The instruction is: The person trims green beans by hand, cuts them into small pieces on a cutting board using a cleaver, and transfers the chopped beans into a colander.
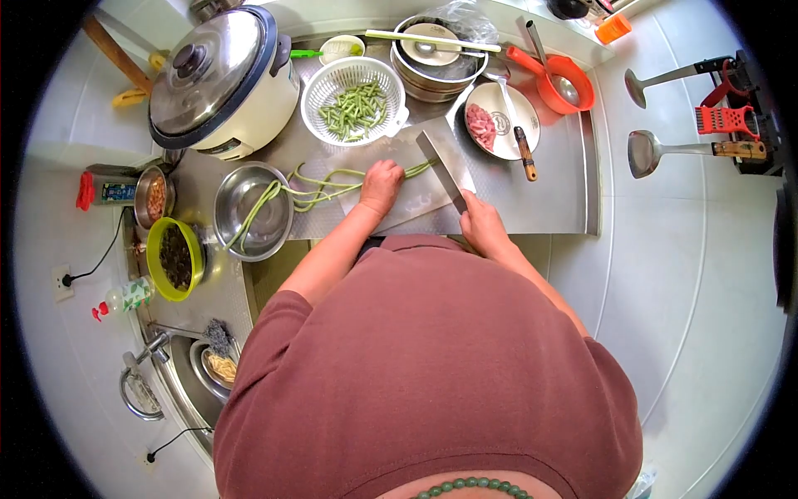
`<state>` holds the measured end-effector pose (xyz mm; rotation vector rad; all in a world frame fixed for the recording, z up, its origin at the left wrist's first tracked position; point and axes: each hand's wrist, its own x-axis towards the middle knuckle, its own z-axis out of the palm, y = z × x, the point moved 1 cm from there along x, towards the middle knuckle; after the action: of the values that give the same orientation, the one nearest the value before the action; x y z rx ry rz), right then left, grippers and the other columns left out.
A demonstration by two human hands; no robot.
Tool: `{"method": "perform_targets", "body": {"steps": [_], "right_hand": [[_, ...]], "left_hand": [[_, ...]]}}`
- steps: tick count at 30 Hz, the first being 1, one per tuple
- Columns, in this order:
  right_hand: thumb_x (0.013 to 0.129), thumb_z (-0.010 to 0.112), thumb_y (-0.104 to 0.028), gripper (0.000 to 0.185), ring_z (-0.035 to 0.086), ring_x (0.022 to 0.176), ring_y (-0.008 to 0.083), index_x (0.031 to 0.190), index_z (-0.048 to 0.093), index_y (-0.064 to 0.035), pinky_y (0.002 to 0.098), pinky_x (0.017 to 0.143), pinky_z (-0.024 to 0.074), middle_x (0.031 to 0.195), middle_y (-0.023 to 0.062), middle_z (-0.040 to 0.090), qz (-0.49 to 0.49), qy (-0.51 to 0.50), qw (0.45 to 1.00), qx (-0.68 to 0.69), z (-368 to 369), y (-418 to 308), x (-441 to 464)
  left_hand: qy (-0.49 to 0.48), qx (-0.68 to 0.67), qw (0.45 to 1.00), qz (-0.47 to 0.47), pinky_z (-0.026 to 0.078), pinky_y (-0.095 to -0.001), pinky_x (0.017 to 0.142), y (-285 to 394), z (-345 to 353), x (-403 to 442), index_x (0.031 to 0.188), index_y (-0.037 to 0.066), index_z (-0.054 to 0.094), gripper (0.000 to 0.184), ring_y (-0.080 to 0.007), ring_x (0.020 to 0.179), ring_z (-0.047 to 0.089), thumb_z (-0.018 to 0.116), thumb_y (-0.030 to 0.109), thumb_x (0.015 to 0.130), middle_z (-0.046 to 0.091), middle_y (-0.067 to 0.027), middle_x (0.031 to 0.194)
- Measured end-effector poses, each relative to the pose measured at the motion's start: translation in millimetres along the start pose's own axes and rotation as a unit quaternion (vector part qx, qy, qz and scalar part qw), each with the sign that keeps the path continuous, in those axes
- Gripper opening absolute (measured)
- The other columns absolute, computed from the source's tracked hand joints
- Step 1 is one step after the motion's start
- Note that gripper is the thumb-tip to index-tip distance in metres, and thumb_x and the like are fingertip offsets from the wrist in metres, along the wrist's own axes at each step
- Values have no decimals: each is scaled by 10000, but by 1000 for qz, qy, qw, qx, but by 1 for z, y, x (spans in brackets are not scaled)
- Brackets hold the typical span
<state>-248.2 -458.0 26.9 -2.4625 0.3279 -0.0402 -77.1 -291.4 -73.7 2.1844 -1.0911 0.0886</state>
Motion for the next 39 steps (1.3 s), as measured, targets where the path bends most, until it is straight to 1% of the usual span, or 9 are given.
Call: {"method": "perform_targets", "body": {"steps": [2, 5, 8, 17, 23, 26, 33, 36, 39], "right_hand": [[802, 510, 4, 408, 592, 747, 450, 1208, 486, -25, 525, 660, 462, 830, 266, 601, -26, 26, 999, 18, -2, -4, -5], [796, 514, 7, 416, 589, 738, 451, 1209, 487, -32, 524, 660, 463, 818, 256, 603, -16, 42, 999, 17, 1, -3, -12], [796, 510, -3, 414, 595, 751, 451, 1209, 487, -40, 524, 668, 472, 841, 253, 616, 28, -26, 999, 5, 0, -5, -15], [800, 505, -33, 390, 604, 762, 452, 1189, 493, -50, 522, 688, 490, 846, 259, 624, 25, -33, 999, -3, 12, 2, -18], [806, 493, -33, 418, 597, 796, 453, 1222, 461, -50, 530, 692, 477, 874, 252, 618, 52, -94, 994, -29, 10, 0, -15], [805, 467, -9, 387, 572, 755, 458, 1186, 474, -77, 503, 674, 456, 797, 260, 594, 64, -89, 994, -20, 12, 0, -14], [834, 453, -37, 365, 583, 797, 471, 1199, 438, -46, 538, 694, 458, 851, 261, 616, 66, -109, 991, -30, 7, -6, -8], [838, 446, -47, 356, 587, 793, 475, 1193, 427, -35, 551, 693, 460, 847, 267, 620, 82, -144, 984, -60, 11, -1, -3], [839, 442, -44, 347, 588, 782, 482, 1185, 420, -31, 560, 687, 459, 822, 274, 618, 81, -148, 984, -60, 12, 0, 0]], "left_hand": [[-2, 12, 1000, -1, 476, -401, 689, -1, 1, 0, 704, 93, 591, 52, -294, 758, 554, 590, 106, 755, 549, -87, 759], [-23, 10, 1000, -16, 473, -408, 714, -1, 1, 0, 733, 77, 608, 36, -312, 787, 556, 591, 91, 761, 562, -100, 793], [-31, 6, 999, -19, 473, -412, 725, 0, 0, 1, 749, 70, 620, 33, -320, 797, 557, 596, 87, 764, 570, -104, 810], [-27, 1, 999, -18, 474, -411, 719, -1, 1, 1, 742, 77, 619, 25, -317, 789, 556, 608, 96, 755, 567, -102, 802], [-24, 7, 1000, -9, 474, -405, 701, -2, 2, 1, 730, 87, 601, 22, -305, 779, 554, 605, 104, 743, 553, -89, 787], [-33, -7, 999, -10, 470, -412, 709, -2, 0, 1, 744, 71, 606, 15, -322, 787, 552, 592, 77, 742, 556, -107, 789], [-29, -5, 1000, -4, 459, -404, 688, -3, 2, 1, 735, 75, 601, 32, -321, 776, 542, 570, 67, 731, 545, -112, 772], [-30, 3, 1000, -2, 459, -400, 685, -4, 3, 1, 730, 79, 597, 37, -318, 772, 540, 562, 68, 732, 542, -110, 769], [-31, 3, 1000, -5, 460, -403, 689, -3, 3, 2, 735, 77, 600, 35, -319, 773, 540, 567, 66, 728, 542, -112, 770]]}}
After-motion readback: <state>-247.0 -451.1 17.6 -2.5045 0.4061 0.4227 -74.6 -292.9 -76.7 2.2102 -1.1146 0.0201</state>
